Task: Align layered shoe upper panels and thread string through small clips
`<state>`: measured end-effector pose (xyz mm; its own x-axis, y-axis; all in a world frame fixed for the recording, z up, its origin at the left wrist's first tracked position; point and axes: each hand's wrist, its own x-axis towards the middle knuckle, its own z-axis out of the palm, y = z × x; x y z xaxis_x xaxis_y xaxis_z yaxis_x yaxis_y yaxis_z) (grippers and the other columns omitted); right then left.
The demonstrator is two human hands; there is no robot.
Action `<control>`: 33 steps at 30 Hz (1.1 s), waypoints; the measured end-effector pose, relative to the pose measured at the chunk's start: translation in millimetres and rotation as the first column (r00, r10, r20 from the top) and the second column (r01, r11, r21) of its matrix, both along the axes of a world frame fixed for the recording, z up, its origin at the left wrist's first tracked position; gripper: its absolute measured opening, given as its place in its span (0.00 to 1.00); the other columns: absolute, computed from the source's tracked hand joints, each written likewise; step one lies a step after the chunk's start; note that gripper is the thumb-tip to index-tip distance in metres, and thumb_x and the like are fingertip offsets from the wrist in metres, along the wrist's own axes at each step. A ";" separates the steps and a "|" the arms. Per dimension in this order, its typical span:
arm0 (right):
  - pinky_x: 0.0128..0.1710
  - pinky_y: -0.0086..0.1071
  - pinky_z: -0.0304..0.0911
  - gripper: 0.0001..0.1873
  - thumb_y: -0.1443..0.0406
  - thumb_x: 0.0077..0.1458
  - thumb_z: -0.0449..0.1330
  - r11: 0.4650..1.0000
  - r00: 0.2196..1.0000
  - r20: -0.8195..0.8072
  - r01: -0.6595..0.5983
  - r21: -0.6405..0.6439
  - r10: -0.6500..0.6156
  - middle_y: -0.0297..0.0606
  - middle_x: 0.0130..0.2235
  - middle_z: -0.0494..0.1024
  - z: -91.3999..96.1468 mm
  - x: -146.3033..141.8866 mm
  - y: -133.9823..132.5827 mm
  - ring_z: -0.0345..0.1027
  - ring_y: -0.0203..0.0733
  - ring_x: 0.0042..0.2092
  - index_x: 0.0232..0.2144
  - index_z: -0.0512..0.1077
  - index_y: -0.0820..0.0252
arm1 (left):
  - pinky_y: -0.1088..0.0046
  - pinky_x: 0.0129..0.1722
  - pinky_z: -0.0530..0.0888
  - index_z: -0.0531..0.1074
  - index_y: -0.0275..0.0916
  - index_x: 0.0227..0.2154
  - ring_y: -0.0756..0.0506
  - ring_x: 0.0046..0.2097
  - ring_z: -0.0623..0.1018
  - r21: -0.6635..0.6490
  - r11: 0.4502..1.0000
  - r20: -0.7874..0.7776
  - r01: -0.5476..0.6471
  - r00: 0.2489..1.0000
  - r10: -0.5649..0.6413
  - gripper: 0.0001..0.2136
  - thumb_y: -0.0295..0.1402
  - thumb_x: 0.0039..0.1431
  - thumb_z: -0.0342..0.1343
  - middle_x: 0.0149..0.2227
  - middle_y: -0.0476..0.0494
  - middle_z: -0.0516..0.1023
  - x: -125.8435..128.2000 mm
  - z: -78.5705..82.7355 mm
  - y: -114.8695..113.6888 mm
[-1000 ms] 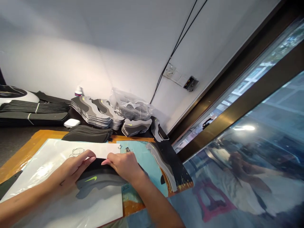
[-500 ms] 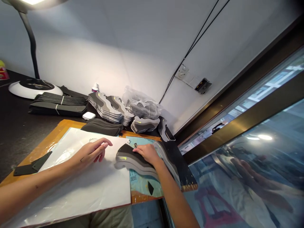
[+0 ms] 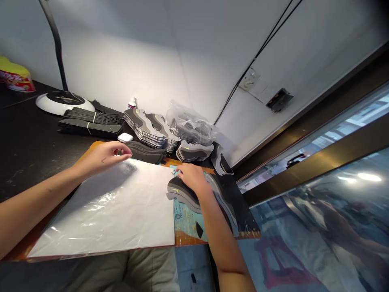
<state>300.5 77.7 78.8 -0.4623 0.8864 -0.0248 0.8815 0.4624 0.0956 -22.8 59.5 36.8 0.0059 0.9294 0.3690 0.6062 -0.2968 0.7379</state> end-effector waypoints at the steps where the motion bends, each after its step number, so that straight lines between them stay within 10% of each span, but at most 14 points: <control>1: 0.40 0.32 0.63 0.13 0.65 0.65 0.59 0.999 0.999 -0.026 -0.043 0.014 0.044 0.39 0.48 0.82 -3.8 -5.2 4.9 0.75 0.47 0.50 0.48 0.80 0.51 | 0.77 0.34 0.67 0.82 0.40 0.34 0.47 0.36 0.75 -0.036 0.993 -0.094 0.116 0.988 -0.119 0.14 0.46 0.56 0.63 0.36 0.48 0.80 -4.9 -3.5 2.3; 4: 0.42 0.31 0.63 0.16 0.67 0.65 0.59 0.995 0.992 -0.085 -0.095 0.005 0.095 0.36 0.51 0.80 -21.4 -10.8 18.6 0.73 0.44 0.52 0.52 0.78 0.48 | 0.76 0.39 0.67 0.83 0.41 0.38 0.45 0.41 0.75 -0.095 0.956 -0.284 0.277 0.913 -0.293 0.17 0.48 0.61 0.58 0.40 0.45 0.80 -9.7 -13.3 5.6; 16: 0.45 0.31 0.61 0.04 0.69 0.63 0.59 0.995 0.924 -0.379 -0.085 -0.060 0.056 0.38 0.42 0.79 -50.8 0.2 26.4 0.71 0.41 0.45 0.36 0.74 0.58 | 0.74 0.38 0.67 0.79 0.38 0.36 0.45 0.38 0.75 -0.141 0.969 -0.220 0.203 0.948 -0.231 0.13 0.43 0.61 0.57 0.38 0.44 0.79 2.1 -20.7 1.2; 23: 0.29 0.27 0.60 0.13 0.64 0.65 0.47 0.921 0.503 -0.838 -0.182 -0.344 -0.214 0.28 0.33 0.69 -68.5 -40.8 7.7 0.63 0.32 0.26 0.48 0.68 0.57 | 0.76 0.29 0.67 0.75 0.39 0.35 0.47 0.32 0.74 -0.242 0.957 0.084 0.157 0.986 -0.141 0.19 0.52 0.60 0.56 0.32 0.46 0.77 20.7 -19.5 -3.8; 33: 0.28 0.28 0.52 0.17 0.51 0.51 0.64 0.883 0.270 -0.927 -0.320 -0.343 -0.261 0.31 0.26 0.71 -68.7 -69.6 -11.3 0.56 0.33 0.29 0.28 0.77 0.60 | 0.76 0.29 0.66 0.73 0.38 0.32 0.50 0.29 0.67 -0.351 0.841 0.615 0.411 0.779 -0.125 0.15 0.46 0.54 0.65 0.28 0.49 0.70 52.4 -16.7 -20.6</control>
<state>231.0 66.4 10.1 -0.4309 0.8943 0.1208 0.1773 0.2152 -0.9603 29.6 38.9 20.1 0.2120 0.9753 -0.0615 0.0008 0.0628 0.9980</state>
